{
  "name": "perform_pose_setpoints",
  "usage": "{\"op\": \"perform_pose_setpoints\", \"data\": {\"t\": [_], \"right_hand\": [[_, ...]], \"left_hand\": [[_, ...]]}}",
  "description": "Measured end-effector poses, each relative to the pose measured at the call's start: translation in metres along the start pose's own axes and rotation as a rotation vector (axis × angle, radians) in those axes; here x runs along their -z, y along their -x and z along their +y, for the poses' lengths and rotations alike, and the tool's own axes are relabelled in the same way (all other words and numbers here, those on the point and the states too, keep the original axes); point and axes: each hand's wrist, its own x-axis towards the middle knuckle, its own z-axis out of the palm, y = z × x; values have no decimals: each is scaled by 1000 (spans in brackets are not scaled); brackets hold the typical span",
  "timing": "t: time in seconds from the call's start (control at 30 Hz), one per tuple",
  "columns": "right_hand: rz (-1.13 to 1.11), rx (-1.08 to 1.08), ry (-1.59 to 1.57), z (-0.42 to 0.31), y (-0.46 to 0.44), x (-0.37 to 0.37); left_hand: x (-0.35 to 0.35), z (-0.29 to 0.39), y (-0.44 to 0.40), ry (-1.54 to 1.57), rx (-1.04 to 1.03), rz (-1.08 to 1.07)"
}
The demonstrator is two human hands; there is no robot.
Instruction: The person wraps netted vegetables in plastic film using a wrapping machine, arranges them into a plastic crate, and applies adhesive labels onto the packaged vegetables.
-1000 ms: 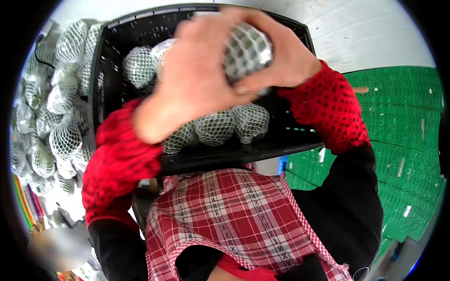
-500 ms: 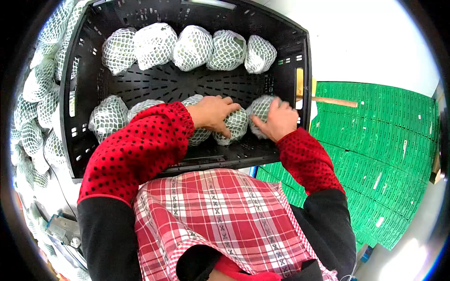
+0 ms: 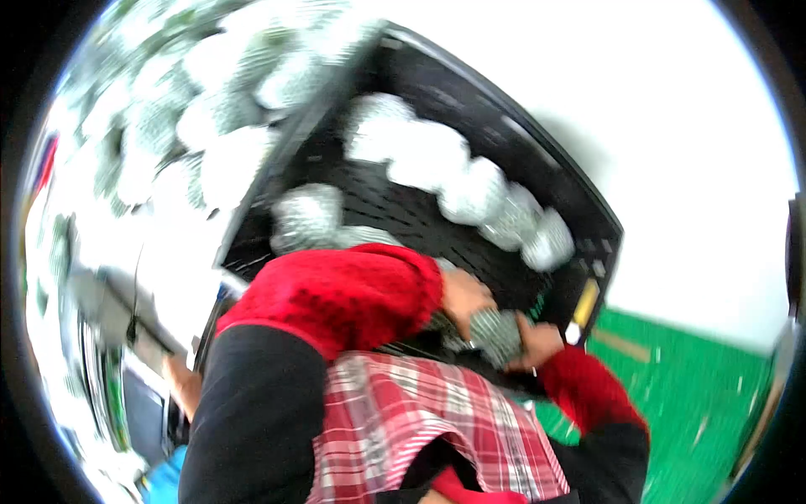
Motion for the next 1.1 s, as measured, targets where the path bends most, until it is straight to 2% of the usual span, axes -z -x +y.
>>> {"op": "perform_pose_setpoints", "data": {"t": [0.07, 0.1, 0.13, 0.17, 0.2, 0.23, 0.27, 0.3, 0.33, 0.37, 0.4, 0.43, 0.47, 0.5, 0.6, 0.67, 0.7, 0.73, 0.77, 0.83, 0.87, 0.93, 0.97, 1.0, 1.03, 1.07, 1.1], "right_hand": [[-4, -6, 42, 4, 6, -17], [-81, -47, 66, 4, 12, -25], [-255, -119, 15, 1, 22, -7], [-418, -168, 41, -6, 18, 8], [-477, 81, -47, 15, 9, 54], [-367, 73, 86, -1, -8, 105], [6, 21, -135, -30, -20, 156], [353, 7, -474, -48, -43, 186], [722, 340, -728, -85, -60, 228], [884, 434, -675, -117, -75, 264], [945, 574, -688, -149, -94, 296], [963, 639, -683, -186, -114, 325], [1021, 750, -560, -214, -159, 340], [927, 824, -376, -250, -177, 362], [226, 583, 241, -347, -255, 361], [427, 415, 613, -373, -269, 324], [334, 399, 668, -380, -277, 325], [453, 420, 697, -378, -283, 318], [473, 486, 622, -374, -299, 316], [510, 599, 468, -367, -312, 321], [415, 580, 345, -365, -311, 331], [227, 727, -142, -342, -318, 354], [228, 794, -356, -326, -322, 367], [228, 849, -577, -306, -318, 372], [247, 940, -830, -283, -280, 381], [271, 1021, -1081, -258, -233, 394], [256, 1009, -1274, -229, -200, 395]], "left_hand": [[26, 10, 9, -160, 58, 16], [53, 17, 16, -271, 95, 61], [89, 37, 30, -383, 103, 90], [113, 57, 65, -352, 267, 217], [166, 78, 115, -331, 400, 345], [179, 89, 164, -302, 292, 808], [184, 94, 212, -357, 350, 1175], [187, 132, 256, 38, 770, 1346], [156, 71, 309, -219, 683, 1751], [135, 56, 350, -600, 1013, 1788], [111, 47, 365, -642, 1432, 1657], [85, 32, 385, -581, 1493, 1492], [57, 11, 397, -730, 1446, 1370], [44, 9, 394, -629, 1464, 1248], [23, 0, 385, -699, 1479, 1155], [16, -33, 400, -790, 1497, 1252], [24, -33, 409, -714, 1452, 1306], [33, -28, 417, -622, 1407, 1357], [40, -21, 426, -628, 1416, 1261], [36, -16, 438, -637, 1363, 1259], [31, -16, 443, -667, 1352, 1254], [32, -5, 448, -470, 1371, 1433], [34, 2, 450, -280, 1352, 1531], [16, -17, 462, -247, 1275, 1654], [-2, -35, 475, 271, 939, 1908], [-16, -46, 489, 395, 854, 1944], [-16, -35, 485, 509, 911, 1965]]}}
